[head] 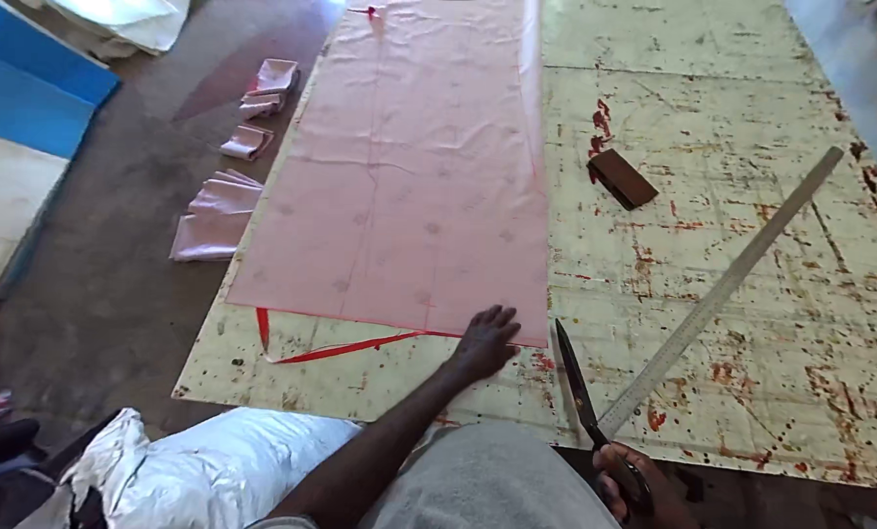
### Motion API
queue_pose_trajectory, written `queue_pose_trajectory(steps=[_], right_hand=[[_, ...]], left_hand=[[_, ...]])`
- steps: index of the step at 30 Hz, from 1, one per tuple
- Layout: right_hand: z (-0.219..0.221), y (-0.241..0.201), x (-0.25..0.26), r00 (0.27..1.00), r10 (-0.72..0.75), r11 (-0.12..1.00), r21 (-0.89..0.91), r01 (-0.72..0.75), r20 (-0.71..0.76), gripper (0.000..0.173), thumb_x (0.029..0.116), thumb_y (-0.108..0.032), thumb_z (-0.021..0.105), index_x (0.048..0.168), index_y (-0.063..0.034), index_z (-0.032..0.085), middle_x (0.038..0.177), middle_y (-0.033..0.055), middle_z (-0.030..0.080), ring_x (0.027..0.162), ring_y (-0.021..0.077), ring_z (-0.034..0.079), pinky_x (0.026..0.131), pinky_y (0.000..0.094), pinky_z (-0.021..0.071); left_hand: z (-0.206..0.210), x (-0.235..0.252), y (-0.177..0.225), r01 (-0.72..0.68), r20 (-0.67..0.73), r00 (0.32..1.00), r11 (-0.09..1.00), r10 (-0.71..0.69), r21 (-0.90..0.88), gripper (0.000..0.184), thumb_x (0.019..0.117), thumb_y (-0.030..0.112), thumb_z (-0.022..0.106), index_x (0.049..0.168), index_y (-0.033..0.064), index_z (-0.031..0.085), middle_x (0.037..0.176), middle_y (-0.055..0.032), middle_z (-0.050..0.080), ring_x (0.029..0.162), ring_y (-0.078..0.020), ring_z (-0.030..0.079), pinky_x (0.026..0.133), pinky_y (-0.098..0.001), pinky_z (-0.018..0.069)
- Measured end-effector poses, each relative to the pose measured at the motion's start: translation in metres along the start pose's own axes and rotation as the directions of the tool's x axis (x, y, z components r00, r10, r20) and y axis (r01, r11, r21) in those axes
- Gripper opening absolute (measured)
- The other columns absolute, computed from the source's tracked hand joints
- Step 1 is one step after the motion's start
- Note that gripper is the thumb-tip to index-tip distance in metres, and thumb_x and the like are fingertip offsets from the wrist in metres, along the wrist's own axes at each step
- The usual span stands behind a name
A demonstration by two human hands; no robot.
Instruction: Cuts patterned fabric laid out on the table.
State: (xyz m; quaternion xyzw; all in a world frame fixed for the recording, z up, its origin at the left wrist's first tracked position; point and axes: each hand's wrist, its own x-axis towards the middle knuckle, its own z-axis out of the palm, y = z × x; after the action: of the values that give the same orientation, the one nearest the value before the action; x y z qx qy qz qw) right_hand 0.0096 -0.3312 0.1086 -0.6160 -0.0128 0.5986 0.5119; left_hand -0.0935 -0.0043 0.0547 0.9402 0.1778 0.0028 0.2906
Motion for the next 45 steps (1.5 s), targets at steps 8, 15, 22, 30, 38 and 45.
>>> queue_pose_trajectory(steps=[8,15,22,30,38,45], right_hand=[[0.026,-0.005,-0.001,1.0,-0.018,0.998,-0.065,0.019,0.022,0.057,0.0823,-0.061,0.078,0.093,-0.0075,0.062,0.06,0.0009,0.054,0.045,0.0119,0.055,0.043,0.0286,0.053],[0.031,-0.004,-0.002,0.996,-0.019,0.985,-0.171,0.034,0.086,0.048,0.085,-0.054,0.078,0.09,-0.009,0.063,0.061,-0.0017,0.057,0.046,0.0076,0.055,0.043,0.023,0.0502],[0.016,-0.029,0.045,0.938,0.018,0.827,-0.532,0.181,0.346,0.053,0.0819,-0.061,0.078,0.087,-0.0106,0.061,0.06,0.0011,0.056,0.046,0.0125,0.052,0.044,0.0298,0.0473],[0.057,-0.013,0.07,0.881,0.124,0.804,-0.566,0.181,0.457,0.056,0.0827,-0.067,0.074,0.085,-0.0127,0.061,0.058,-0.0006,0.053,0.044,0.0108,0.05,0.043,0.0284,0.0447],[0.135,0.028,0.033,0.859,0.204,0.972,-0.202,-0.12,0.469,0.063,0.0852,-0.071,0.068,0.103,-0.0109,0.064,0.073,0.0011,0.061,0.058,0.0124,0.062,0.056,0.0284,0.0569],[0.221,0.056,0.014,0.967,0.111,0.994,-0.015,-0.111,0.229,0.066,0.0848,-0.072,0.067,0.101,-0.0086,0.061,0.07,0.0016,0.058,0.055,0.0131,0.06,0.053,0.0287,0.0562]], left_hand=[[0.029,-0.071,-0.005,-0.078,-0.089,0.993,0.995,0.072,-0.059,0.038,0.0983,0.018,0.067,0.136,0.0157,0.066,0.157,-0.0037,0.048,0.15,-0.0257,0.036,0.122,-0.0478,0.0337],[0.032,-0.088,-0.005,-0.201,-0.158,0.973,0.953,0.167,-0.229,0.039,0.1059,0.022,0.054,0.143,0.0108,0.06,0.155,-0.0064,0.051,0.148,-0.0206,0.041,0.124,-0.0431,0.0329],[-0.015,-0.112,-0.078,0.338,-0.521,0.798,0.941,-0.303,-0.029,0.031,0.1003,0.018,0.063,0.129,0.0063,0.069,0.138,-0.0127,0.062,0.134,-0.0334,0.053,0.111,-0.0519,0.0446],[-0.011,-0.169,-0.106,0.356,-0.512,0.8,0.934,-0.314,-0.017,0.024,0.1031,0.029,0.06,0.111,0.0126,0.075,0.124,-0.0062,0.065,0.12,-0.0261,0.059,0.102,-0.047,0.0505],[-0.042,-0.177,-0.13,0.023,-0.422,0.903,0.991,-0.077,-0.132,0.029,0.1023,0.034,0.061,0.104,0.0105,0.077,0.092,-0.005,0.072,0.089,-0.0206,0.07,0.084,-0.0438,0.0591],[-0.07,-0.112,-0.168,-0.157,-0.291,0.944,0.988,0.154,0.013,0.026,0.0937,0.023,0.073,0.119,0.0165,0.073,0.124,-0.0065,0.066,0.121,-0.0294,0.058,0.098,-0.0496,0.0499]])
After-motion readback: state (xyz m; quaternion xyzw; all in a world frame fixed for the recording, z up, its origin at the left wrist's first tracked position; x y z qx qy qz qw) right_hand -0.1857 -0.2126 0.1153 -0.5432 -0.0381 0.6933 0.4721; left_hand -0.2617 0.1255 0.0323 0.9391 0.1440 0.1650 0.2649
